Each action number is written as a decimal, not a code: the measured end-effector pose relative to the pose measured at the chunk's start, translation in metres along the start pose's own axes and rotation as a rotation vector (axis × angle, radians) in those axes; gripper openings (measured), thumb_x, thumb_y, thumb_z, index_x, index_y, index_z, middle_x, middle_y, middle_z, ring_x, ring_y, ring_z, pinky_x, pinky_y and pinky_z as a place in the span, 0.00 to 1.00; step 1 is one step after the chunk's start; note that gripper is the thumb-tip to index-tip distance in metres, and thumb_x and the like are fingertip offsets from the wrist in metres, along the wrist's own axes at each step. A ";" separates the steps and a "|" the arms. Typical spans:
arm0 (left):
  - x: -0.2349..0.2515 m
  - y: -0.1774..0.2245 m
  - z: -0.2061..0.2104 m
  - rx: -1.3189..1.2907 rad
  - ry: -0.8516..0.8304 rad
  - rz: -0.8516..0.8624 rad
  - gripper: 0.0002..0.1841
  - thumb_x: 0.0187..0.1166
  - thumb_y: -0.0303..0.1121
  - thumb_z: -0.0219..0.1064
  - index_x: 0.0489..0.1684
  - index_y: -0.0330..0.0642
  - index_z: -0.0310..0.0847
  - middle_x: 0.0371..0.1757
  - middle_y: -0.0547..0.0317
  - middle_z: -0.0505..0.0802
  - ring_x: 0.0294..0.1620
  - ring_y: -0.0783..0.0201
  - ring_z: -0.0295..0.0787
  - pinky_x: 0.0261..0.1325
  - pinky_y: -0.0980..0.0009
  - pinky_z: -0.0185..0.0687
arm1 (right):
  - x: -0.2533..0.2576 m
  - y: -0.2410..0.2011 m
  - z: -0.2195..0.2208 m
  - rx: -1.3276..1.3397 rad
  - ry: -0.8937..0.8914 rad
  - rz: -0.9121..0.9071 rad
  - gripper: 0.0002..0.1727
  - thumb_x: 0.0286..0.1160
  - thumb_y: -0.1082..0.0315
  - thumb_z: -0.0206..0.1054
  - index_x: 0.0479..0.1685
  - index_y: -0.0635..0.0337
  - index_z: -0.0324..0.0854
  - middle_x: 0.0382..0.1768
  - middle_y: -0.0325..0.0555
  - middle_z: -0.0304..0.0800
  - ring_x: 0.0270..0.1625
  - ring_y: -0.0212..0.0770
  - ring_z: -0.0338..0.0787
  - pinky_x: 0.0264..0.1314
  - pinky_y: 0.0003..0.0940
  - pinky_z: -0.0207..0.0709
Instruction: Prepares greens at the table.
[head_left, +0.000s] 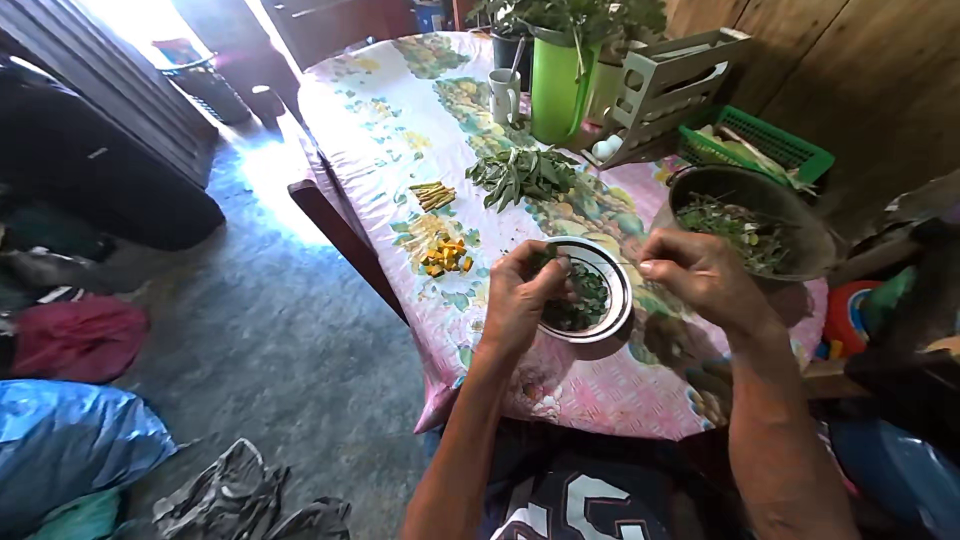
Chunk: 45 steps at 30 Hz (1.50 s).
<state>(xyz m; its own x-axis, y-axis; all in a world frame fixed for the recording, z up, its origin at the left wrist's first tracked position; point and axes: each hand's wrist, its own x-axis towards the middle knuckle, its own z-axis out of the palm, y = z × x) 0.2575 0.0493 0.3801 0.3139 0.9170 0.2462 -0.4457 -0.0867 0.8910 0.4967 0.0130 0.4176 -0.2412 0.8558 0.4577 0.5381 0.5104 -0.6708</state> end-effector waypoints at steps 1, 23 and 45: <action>0.001 0.002 -0.004 0.020 0.012 0.003 0.05 0.83 0.25 0.64 0.49 0.40 0.83 0.36 0.57 0.88 0.29 0.66 0.87 0.37 0.66 0.92 | -0.006 0.003 -0.009 0.010 0.016 0.009 0.07 0.77 0.66 0.61 0.34 0.52 0.83 0.22 0.30 0.78 0.18 0.23 0.72 0.16 0.19 0.65; 0.004 -0.013 -0.003 0.164 -0.033 -0.010 0.06 0.76 0.21 0.68 0.43 0.39 0.88 0.37 0.55 0.93 0.28 0.67 0.88 0.32 0.74 0.88 | -0.029 0.061 -0.146 -0.738 0.166 0.813 0.18 0.76 0.59 0.75 0.45 0.70 0.88 0.42 0.68 0.89 0.49 0.69 0.88 0.54 0.74 0.75; 0.002 -0.006 0.000 0.005 -0.162 -0.215 0.09 0.78 0.22 0.68 0.52 0.37 0.85 0.40 0.50 0.91 0.34 0.65 0.88 0.39 0.71 0.88 | 0.004 -0.004 0.050 -0.263 0.040 -0.239 0.14 0.67 0.67 0.75 0.52 0.57 0.92 0.47 0.44 0.84 0.42 0.30 0.84 0.40 0.21 0.81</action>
<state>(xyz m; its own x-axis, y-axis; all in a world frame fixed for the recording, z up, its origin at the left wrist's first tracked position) 0.2612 0.0519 0.3757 0.5312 0.8402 0.1089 -0.3505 0.1008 0.9311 0.4530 0.0184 0.3932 -0.3567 0.7080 0.6095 0.6608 0.6524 -0.3711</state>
